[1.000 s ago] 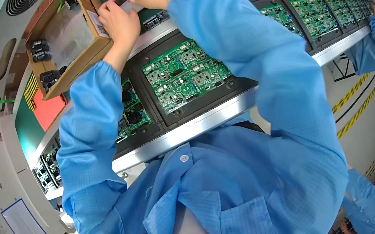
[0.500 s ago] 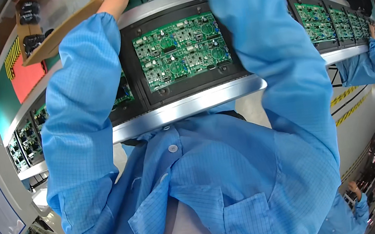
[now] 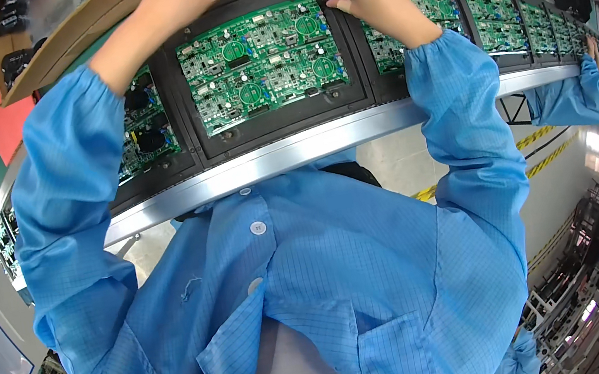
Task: Assembling and inspecting components on printed circuit boards on an assembly line.
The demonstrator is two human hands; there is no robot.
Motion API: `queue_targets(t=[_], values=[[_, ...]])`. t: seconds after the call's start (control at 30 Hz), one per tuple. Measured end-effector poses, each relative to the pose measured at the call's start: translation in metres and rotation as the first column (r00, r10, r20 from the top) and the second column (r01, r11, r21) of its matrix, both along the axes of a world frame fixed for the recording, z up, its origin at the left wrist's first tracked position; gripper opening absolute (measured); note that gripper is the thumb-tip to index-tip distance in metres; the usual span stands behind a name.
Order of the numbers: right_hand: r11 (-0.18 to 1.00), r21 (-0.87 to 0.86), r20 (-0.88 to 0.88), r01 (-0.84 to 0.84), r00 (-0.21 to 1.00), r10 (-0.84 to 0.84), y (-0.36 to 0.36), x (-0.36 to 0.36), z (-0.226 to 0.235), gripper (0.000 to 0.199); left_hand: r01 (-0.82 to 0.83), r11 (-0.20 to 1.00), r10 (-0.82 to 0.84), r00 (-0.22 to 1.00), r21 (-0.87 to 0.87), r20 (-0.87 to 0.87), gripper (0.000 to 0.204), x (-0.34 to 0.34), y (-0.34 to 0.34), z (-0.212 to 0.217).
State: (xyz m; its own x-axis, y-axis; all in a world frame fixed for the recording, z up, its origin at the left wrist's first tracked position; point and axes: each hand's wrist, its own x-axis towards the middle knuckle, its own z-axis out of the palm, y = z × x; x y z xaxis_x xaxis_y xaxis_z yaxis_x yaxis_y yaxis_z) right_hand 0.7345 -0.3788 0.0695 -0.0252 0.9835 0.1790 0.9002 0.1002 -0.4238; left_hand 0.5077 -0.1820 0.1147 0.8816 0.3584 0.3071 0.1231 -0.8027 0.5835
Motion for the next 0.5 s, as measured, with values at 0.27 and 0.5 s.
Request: queue_targets(t=[0.27, 0.5], values=[[0.998, -0.032, 0.03, -0.048, 0.998, 0.049, 0.011, -0.013, 0.005, 0.03, 0.087, 0.995, -0.097, 0.955, -0.049, -0.279, 0.023, -0.028, -0.022, -0.014], [0.995, -0.096, 0.016, -0.036, 0.999, 0.038, 0.008, -0.035, 0.05, 0.028, 0.19, 0.972, -0.168, 0.973, 0.137, -0.158, 0.02, -0.038, -0.024, -0.024]])
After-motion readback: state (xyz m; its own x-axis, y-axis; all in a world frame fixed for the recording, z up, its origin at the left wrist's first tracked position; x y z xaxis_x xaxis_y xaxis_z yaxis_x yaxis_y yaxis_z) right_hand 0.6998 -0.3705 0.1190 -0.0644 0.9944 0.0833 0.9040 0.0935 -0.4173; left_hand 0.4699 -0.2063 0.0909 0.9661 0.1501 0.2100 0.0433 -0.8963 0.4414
